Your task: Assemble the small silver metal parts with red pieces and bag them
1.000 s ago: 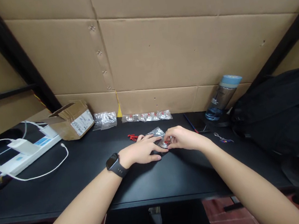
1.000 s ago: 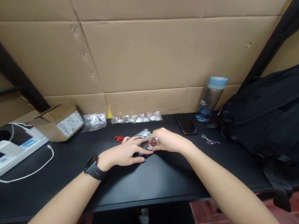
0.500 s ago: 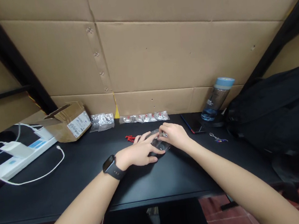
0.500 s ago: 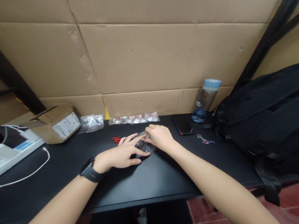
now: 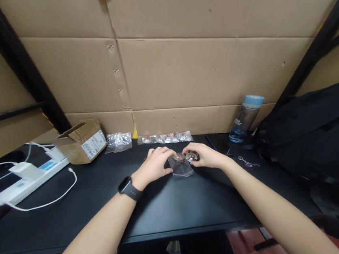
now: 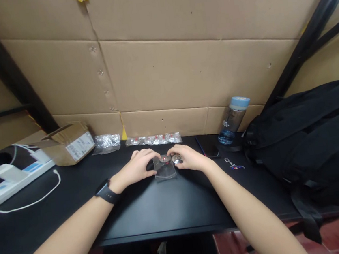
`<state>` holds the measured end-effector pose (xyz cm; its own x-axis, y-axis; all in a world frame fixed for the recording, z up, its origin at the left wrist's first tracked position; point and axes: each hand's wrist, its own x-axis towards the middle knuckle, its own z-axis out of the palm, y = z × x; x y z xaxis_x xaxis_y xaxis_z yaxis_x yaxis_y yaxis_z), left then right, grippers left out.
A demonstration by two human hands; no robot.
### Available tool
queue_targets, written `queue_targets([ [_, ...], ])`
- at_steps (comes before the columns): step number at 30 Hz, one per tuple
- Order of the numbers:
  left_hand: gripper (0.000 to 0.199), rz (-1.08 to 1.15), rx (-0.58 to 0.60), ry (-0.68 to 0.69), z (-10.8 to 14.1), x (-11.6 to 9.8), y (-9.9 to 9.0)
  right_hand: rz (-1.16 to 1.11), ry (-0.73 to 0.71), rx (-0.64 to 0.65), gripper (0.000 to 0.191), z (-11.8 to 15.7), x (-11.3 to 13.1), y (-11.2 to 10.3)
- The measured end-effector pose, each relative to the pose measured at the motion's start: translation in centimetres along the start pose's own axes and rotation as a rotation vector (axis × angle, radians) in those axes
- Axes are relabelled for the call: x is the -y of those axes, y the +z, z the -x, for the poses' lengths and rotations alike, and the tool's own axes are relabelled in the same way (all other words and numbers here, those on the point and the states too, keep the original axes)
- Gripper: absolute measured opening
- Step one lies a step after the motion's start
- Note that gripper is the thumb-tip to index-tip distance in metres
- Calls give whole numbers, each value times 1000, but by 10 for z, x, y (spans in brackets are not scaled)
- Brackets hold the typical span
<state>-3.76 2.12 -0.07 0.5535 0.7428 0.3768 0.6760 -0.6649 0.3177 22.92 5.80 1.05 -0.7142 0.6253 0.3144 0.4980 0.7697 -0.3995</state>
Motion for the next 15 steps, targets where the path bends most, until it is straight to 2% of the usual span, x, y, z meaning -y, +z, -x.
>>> queue_targets([
  [2, 26, -25, -14, -20, -3, 2, 12, 0, -15, 19, 42, -1, 1, 3],
  [4, 16, -15, -17, -40, -6, 3, 20, -3, -21, -2, 32, -3, 2, 8],
  [7, 9, 5, -42, -85, -7, 4, 22, -7, -41, -58, 13, -4, 1, 12],
  [11, 17, 5, -42, -167, -7, 5, 15, -39, -35, -90, 10, -4, -2, 12],
  [15, 19, 50, -7, -266, -8, 1, 9, -118, 100, -89, 15, -3, -2, 12],
])
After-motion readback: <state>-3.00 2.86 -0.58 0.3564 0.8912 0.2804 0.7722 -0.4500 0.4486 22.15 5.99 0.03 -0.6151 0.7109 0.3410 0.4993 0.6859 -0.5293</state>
